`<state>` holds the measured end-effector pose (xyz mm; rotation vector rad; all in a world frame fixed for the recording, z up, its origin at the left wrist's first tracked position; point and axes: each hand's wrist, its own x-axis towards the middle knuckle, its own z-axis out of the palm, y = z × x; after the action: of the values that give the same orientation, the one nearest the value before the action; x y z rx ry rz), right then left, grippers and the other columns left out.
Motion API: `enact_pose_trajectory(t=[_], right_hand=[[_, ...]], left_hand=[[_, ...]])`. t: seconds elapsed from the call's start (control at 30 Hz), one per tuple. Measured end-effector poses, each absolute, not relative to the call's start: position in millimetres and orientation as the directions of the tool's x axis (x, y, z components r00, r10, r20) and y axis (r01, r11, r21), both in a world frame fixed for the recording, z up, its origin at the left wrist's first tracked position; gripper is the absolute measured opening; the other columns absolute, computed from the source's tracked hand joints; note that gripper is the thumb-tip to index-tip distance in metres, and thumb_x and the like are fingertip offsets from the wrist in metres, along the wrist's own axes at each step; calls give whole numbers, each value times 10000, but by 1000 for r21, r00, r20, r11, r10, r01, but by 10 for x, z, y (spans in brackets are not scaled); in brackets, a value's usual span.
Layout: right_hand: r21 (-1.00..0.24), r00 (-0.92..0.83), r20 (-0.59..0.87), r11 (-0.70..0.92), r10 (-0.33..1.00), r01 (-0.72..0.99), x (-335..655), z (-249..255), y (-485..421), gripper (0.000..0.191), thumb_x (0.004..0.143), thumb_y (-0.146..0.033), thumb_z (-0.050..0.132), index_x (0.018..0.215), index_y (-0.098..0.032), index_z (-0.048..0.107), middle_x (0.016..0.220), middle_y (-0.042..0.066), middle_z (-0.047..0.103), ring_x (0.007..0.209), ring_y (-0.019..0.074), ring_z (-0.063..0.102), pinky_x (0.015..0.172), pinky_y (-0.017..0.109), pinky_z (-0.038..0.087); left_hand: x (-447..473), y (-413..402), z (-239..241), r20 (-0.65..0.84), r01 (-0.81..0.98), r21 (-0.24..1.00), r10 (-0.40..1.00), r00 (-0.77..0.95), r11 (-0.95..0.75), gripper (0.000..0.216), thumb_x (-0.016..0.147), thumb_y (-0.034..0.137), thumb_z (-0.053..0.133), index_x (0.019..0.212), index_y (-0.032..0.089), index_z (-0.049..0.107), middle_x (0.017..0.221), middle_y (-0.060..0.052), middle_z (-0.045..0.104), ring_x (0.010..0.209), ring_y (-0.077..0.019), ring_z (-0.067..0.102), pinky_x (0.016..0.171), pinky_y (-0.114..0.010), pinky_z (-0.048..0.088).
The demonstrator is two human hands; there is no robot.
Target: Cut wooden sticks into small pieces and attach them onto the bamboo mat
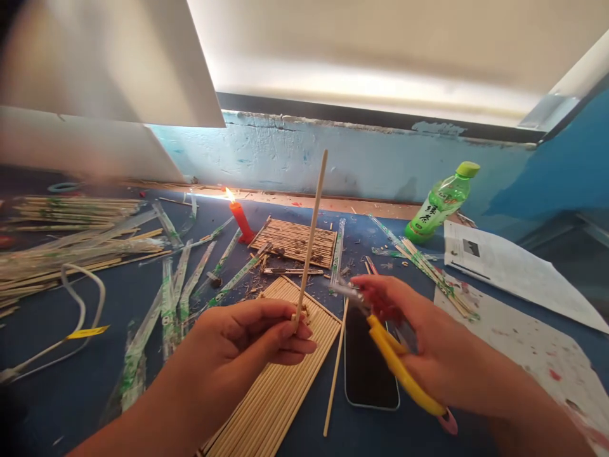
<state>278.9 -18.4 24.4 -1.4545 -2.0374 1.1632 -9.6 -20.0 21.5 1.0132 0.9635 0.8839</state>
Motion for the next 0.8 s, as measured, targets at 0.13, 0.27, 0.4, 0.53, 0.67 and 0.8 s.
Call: enact_pose_trajectory(t=[0.13,0.27,0.4,0.53,0.67,0.8], right_hand=[[-699,-413,-209,160,886,697,2632,249,-231,763,892,-175,692,1539,-433,382,1384,47,614,1270,311,622,1028,433,574],[-691,-474,-191,225,859,687,2538,233,-243,839,850,-39,597,1530,-459,342,1390,18,558,1237,256,613,1027,386,561],[-679,-487,-189,245,853,692,2476,244,-273,934,775,40,569,1527,-462,333,1390,13,509,1180,226,614,1003,349,554],[-680,-497,-202,245,844,691,2437,264,-292,964,760,61,559,1537,-460,325,1372,6,504,1142,202,608,976,318,552],[-689,-501,-211,236,839,685,2437,263,-300,971,766,56,564,1551,-460,316,1387,7,493,1136,195,604,977,313,546],[-689,-493,-225,221,841,690,2448,260,-309,952,797,27,589,1562,-465,307,1390,6,492,1160,196,593,995,312,538]], left_hand=[[-94,-195,219,-226,-142,948,916,332,286,97,951,222,711,967,152,776,902,-65,828,869,-222,812,814,-284,674],[-93,-208,231,-225,-134,947,900,373,292,113,959,190,689,999,174,794,922,-49,835,878,-216,813,838,-275,667],[-86,-205,256,-236,-109,949,893,383,297,117,943,175,706,998,161,808,959,-55,831,888,-225,813,834,-266,666],[-84,-197,272,-232,-94,953,893,386,288,141,942,151,682,989,156,814,956,-61,834,890,-232,815,832,-264,667],[-100,-198,268,-235,-85,955,899,370,284,127,937,161,686,979,159,807,940,-59,835,873,-236,818,825,-274,673],[-118,-207,250,-224,-42,966,905,363,256,126,945,183,682,984,174,801,930,-47,832,867,-227,819,830,-270,671]])
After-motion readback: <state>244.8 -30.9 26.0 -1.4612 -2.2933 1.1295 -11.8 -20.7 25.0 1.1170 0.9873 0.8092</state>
